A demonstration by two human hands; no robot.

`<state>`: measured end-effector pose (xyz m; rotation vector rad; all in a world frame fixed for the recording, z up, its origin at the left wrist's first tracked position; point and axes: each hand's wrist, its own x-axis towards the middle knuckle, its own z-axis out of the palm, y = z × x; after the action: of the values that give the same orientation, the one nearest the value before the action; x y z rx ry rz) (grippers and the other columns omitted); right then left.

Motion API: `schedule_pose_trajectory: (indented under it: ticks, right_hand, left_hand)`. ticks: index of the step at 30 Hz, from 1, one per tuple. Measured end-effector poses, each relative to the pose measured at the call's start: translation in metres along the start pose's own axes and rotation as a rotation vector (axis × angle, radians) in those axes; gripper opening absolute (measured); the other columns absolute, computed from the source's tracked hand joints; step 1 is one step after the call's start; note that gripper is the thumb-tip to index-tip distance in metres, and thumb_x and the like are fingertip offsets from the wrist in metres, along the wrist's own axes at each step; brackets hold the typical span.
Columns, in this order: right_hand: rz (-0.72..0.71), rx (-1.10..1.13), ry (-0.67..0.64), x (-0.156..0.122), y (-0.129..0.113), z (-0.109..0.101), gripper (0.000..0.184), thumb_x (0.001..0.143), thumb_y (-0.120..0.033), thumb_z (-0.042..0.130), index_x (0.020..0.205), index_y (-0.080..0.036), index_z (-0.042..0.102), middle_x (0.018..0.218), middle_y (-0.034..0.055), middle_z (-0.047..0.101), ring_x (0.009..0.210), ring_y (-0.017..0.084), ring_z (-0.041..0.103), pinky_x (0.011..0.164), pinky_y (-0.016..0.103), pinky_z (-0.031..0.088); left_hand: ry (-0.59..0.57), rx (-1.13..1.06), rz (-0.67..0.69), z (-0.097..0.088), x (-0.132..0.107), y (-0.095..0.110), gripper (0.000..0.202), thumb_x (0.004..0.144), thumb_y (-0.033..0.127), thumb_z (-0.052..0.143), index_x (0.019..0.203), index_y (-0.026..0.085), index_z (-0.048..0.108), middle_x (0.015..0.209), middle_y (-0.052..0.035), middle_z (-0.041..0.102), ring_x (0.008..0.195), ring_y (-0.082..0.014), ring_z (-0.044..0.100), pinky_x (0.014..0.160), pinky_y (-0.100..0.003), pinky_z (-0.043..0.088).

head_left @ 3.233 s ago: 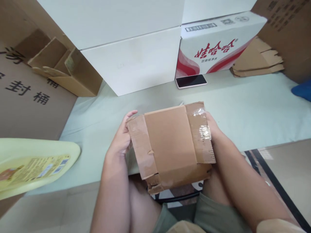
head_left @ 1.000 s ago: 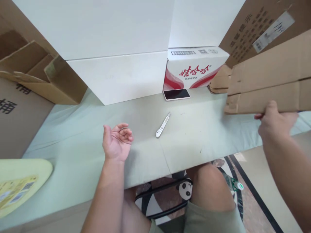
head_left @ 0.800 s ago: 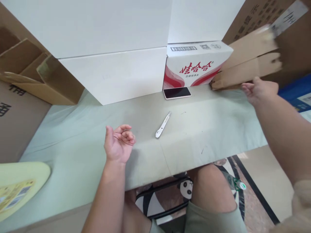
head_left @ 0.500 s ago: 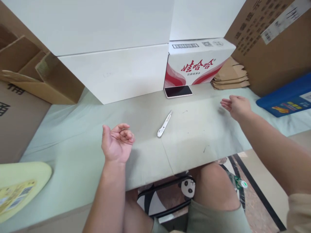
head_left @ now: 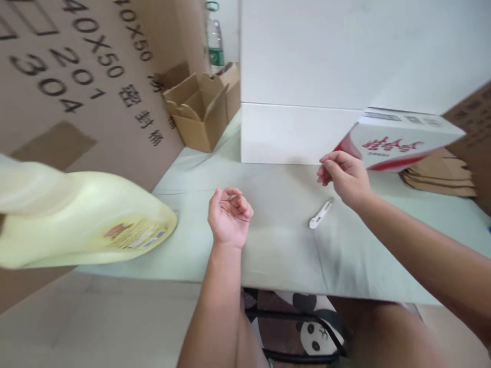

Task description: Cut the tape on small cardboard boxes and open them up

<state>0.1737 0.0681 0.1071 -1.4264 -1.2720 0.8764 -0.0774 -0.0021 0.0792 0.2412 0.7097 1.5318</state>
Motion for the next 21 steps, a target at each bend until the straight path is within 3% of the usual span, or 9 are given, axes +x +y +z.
schedule_pose_trajectory:
  ticks: [3,6,9,11,13,14,16,18,21]
  right_hand:
    - [-0.257,-0.051,-0.272,0.005,-0.015,0.083,0.004,0.086,-0.022,0.060,0.088,-0.020,0.063,0.067,-0.0021,0.066,0.051,0.011,0.062,0.049,0.022,0.048]
    - [-0.464,-0.187,-0.439,0.020,-0.031,0.162,0.013,0.087,-0.020,0.054,0.093,-0.019,0.065,0.079,0.0012,0.069,0.058,0.013,0.066,0.059,0.028,0.054]
    - [-0.694,-0.366,-0.487,0.043,-0.047,0.226,0.018,0.088,-0.019,0.054,0.100,-0.018,0.068,0.100,0.0069,0.073,0.069,0.017,0.069,0.080,0.039,0.061]
    - [-0.725,-0.464,-0.462,0.061,-0.056,0.258,0.025,0.087,-0.017,0.057,0.108,-0.017,0.070,0.135,0.0136,0.066,0.083,0.020,0.073,0.095,0.048,0.060]
    - [-0.644,-0.555,-0.446,0.077,-0.062,0.283,0.033,0.084,-0.015,0.060,0.116,-0.017,0.070,0.163,0.0160,0.043,0.107,0.027,0.074,0.110,0.055,0.055]
    - [-0.593,-0.596,-0.454,0.085,-0.064,0.292,0.037,0.083,-0.013,0.061,0.119,-0.016,0.070,0.169,0.0154,0.036,0.120,0.031,0.071,0.117,0.056,0.050]
    - [-0.533,-0.655,-0.483,0.096,-0.064,0.302,0.042,0.081,-0.009,0.060,0.122,-0.015,0.070,0.168,0.0146,0.040,0.141,0.034,0.059,0.127,0.055,0.041]
    - [-0.526,-0.657,-0.482,0.100,-0.062,0.302,0.045,0.080,-0.005,0.058,0.123,-0.014,0.070,0.159,0.0146,0.053,0.148,0.033,0.053,0.131,0.052,0.036]
    - [-0.519,-0.588,-0.410,0.090,-0.056,0.281,0.043,0.084,-0.007,0.054,0.122,-0.014,0.070,0.147,0.0148,0.063,0.129,0.031,0.068,0.119,0.051,0.050]
  left_hand:
    - [0.005,-0.057,0.022,-0.012,0.001,0.014,0.042,0.090,0.050,0.060,0.064,0.017,0.066,0.044,0.0005,0.053,0.036,-0.0105,0.049,0.042,-0.021,0.040]
    - [-0.031,-0.103,-0.020,-0.020,0.002,0.025,0.042,0.091,0.050,0.053,0.068,0.017,0.065,0.047,-0.0014,0.057,0.037,-0.0113,0.051,0.043,-0.021,0.041]
    - [-0.096,-0.115,-0.073,-0.025,0.003,0.035,0.042,0.090,0.052,0.050,0.072,0.017,0.065,0.051,-0.0031,0.061,0.040,-0.0123,0.054,0.043,-0.021,0.041]
    - [-0.124,-0.115,-0.087,-0.028,0.004,0.042,0.040,0.089,0.051,0.049,0.074,0.016,0.064,0.053,-0.0033,0.061,0.041,-0.0125,0.055,0.043,-0.020,0.041]
    - [-0.139,-0.117,-0.089,-0.030,0.004,0.046,0.040,0.087,0.051,0.048,0.074,0.017,0.063,0.053,-0.0030,0.061,0.041,-0.0124,0.055,0.044,-0.021,0.041]
    - [-0.144,-0.114,-0.088,-0.031,0.005,0.046,0.040,0.087,0.052,0.048,0.074,0.017,0.063,0.053,-0.0027,0.060,0.040,-0.0124,0.054,0.044,-0.022,0.040]
    - [-0.132,-0.074,-0.047,-0.030,0.005,0.044,0.041,0.086,0.055,0.047,0.074,0.018,0.062,0.054,-0.0024,0.059,0.042,-0.0131,0.053,0.045,-0.024,0.040]
    - [-0.056,0.019,0.117,-0.030,0.004,0.036,0.044,0.085,0.059,0.048,0.074,0.019,0.062,0.056,-0.0024,0.058,0.047,-0.0147,0.055,0.049,-0.025,0.040]
    - [0.111,0.199,0.504,-0.030,0.003,0.021,0.044,0.090,0.059,0.047,0.074,0.020,0.061,0.063,-0.0030,0.059,0.061,-0.0163,0.055,0.059,-0.028,0.041]
